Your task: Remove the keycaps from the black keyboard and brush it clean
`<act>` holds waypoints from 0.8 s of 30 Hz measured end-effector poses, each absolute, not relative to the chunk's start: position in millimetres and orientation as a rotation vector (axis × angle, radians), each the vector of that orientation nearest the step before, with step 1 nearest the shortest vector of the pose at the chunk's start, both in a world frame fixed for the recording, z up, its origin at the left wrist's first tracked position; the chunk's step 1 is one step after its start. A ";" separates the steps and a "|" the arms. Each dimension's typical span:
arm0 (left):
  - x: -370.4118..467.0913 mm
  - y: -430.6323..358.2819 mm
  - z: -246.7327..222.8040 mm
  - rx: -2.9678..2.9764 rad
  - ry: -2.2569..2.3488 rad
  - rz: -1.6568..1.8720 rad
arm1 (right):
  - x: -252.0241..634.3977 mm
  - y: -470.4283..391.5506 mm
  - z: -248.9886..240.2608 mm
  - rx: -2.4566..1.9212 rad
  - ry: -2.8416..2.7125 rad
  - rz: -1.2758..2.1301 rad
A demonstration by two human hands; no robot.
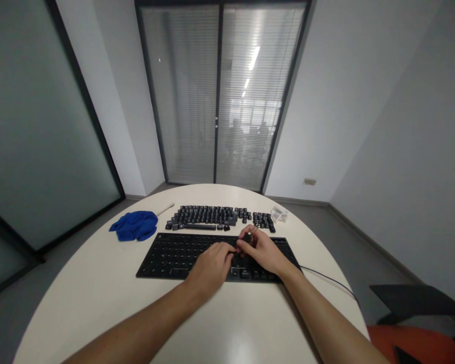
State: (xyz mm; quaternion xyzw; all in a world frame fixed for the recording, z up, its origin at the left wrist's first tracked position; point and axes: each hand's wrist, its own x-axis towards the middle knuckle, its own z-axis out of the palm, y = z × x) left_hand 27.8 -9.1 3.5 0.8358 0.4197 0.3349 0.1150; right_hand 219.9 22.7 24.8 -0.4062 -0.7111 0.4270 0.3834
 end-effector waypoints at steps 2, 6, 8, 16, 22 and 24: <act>27.8 -7.8 3.4 2.326 1.284 1.024 | 220.2 22.2 25.4 -1.029 -1.840 1.078; 27.9 -3.7 3.4 2.135 1.253 1.106 | 220.3 21.4 27.5 -1.025 -1.898 0.995; 27.6 -1.8 3.7 2.060 1.209 1.160 | 220.1 20.8 28.4 -1.043 -1.917 0.942; 27.2 0.3 5.1 1.951 1.170 1.230 | 216.8 19.1 26.1 -0.997 -1.872 1.006; 26.5 2.1 5.3 1.897 1.157 1.253 | 215.0 20.2 26.5 -1.045 -1.889 0.935; 25.9 2.7 5.5 1.875 1.159 1.257 | 214.7 20.2 27.5 -1.052 -1.891 0.913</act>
